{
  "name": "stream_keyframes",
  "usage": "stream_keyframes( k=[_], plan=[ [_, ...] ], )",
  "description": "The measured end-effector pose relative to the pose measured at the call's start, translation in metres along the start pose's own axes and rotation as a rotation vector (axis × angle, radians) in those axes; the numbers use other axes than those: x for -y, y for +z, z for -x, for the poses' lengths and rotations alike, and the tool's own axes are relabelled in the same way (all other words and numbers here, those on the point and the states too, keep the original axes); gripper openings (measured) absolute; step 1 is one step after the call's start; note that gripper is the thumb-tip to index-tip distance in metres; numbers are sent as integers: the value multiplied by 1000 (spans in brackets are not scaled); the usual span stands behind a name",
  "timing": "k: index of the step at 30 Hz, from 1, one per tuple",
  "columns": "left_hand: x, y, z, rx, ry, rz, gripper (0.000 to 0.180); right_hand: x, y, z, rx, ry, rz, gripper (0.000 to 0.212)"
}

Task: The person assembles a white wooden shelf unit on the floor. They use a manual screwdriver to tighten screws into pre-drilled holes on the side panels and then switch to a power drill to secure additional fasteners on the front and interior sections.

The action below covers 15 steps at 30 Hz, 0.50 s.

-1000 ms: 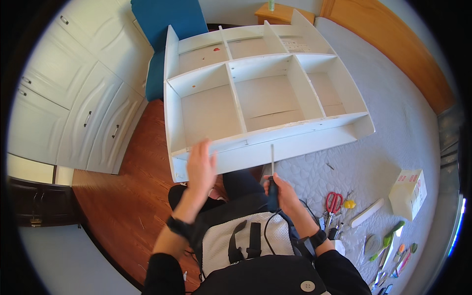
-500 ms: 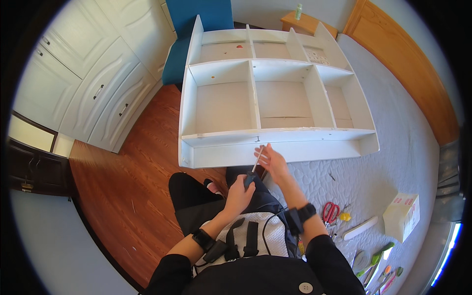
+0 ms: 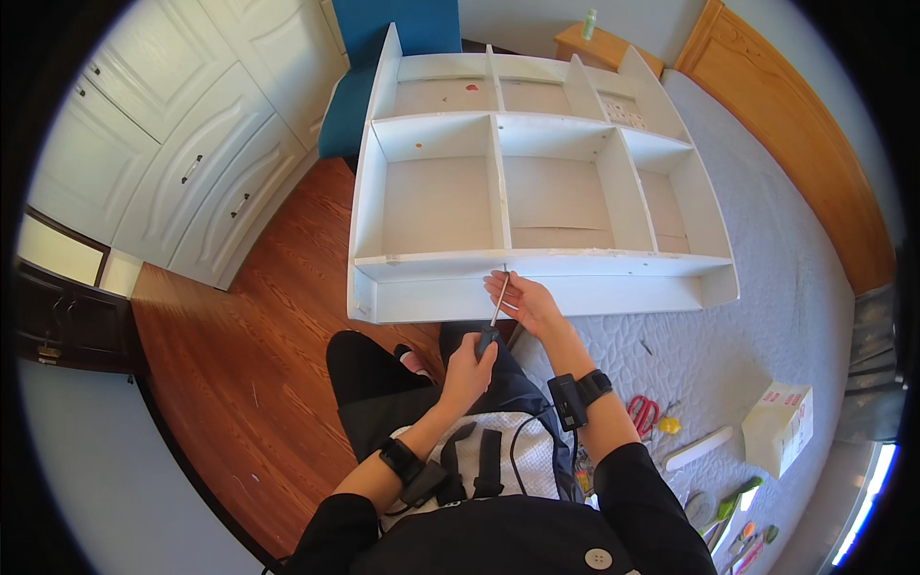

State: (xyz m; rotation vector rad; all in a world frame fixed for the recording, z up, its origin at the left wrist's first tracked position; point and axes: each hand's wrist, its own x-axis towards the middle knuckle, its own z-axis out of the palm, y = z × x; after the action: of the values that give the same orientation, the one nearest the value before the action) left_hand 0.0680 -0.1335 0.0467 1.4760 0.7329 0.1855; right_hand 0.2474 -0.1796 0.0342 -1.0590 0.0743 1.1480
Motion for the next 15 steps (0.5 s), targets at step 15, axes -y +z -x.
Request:
stream_keyframes(
  k=[15],
  plan=[
    [3, 3, 4, 42, -71, 202, 25, -7, -4, -1, -3, -48, -2, 41]
  ],
)
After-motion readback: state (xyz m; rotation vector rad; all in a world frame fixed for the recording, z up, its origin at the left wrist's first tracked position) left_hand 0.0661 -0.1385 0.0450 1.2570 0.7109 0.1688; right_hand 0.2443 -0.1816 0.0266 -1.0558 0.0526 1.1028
